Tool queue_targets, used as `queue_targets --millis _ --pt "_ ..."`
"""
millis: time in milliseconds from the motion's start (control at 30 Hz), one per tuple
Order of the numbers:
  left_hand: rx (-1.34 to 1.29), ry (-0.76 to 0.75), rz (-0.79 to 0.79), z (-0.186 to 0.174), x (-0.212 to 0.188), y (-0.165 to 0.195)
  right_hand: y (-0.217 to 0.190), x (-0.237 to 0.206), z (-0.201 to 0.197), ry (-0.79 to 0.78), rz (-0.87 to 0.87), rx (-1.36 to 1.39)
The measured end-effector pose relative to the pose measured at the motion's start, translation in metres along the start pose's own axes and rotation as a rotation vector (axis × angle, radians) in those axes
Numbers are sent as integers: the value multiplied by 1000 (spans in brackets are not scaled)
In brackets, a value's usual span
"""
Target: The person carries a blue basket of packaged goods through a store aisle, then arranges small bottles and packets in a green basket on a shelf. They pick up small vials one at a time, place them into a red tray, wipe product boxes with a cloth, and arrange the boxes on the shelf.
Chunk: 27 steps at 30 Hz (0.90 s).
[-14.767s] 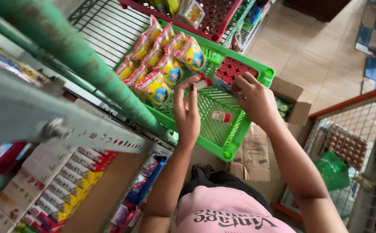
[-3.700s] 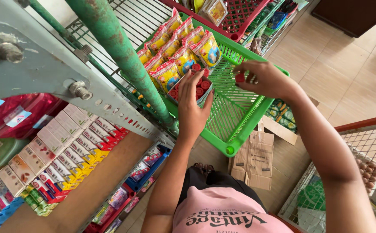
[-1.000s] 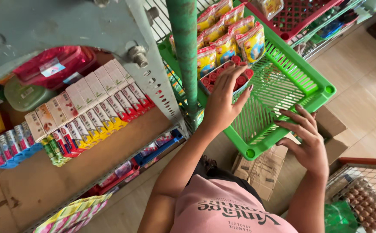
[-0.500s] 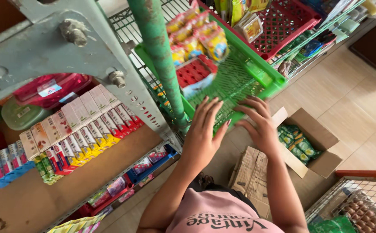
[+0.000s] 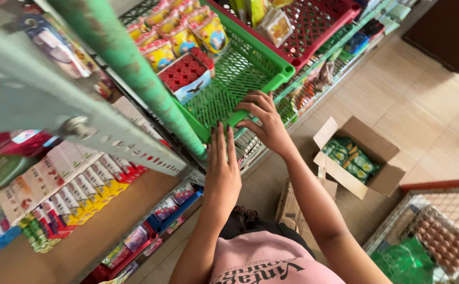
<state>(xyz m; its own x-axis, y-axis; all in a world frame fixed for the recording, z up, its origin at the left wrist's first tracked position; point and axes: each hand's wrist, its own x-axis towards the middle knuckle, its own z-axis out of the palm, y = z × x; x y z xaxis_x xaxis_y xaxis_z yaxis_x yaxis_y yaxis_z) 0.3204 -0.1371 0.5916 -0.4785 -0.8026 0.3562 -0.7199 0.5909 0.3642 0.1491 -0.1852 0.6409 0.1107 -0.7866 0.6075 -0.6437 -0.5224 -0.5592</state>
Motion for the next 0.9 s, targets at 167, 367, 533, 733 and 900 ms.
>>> queue_targets --millis 167,367,533,733,900 --pt "129 17 -34 9 4 7 2 1 -2 -1 20 38" --pt "256 93 -37 21 5 10 1 3 -5 -12 30 79" --pt "188 123 -30 22 4 7 -5 1 -7 -7 28 44" --pt "116 103 -12 20 -5 2 -6 -10 2 30 50 -10" --pt "138 95 18 20 -11 -4 2 -19 12 59 62 19"
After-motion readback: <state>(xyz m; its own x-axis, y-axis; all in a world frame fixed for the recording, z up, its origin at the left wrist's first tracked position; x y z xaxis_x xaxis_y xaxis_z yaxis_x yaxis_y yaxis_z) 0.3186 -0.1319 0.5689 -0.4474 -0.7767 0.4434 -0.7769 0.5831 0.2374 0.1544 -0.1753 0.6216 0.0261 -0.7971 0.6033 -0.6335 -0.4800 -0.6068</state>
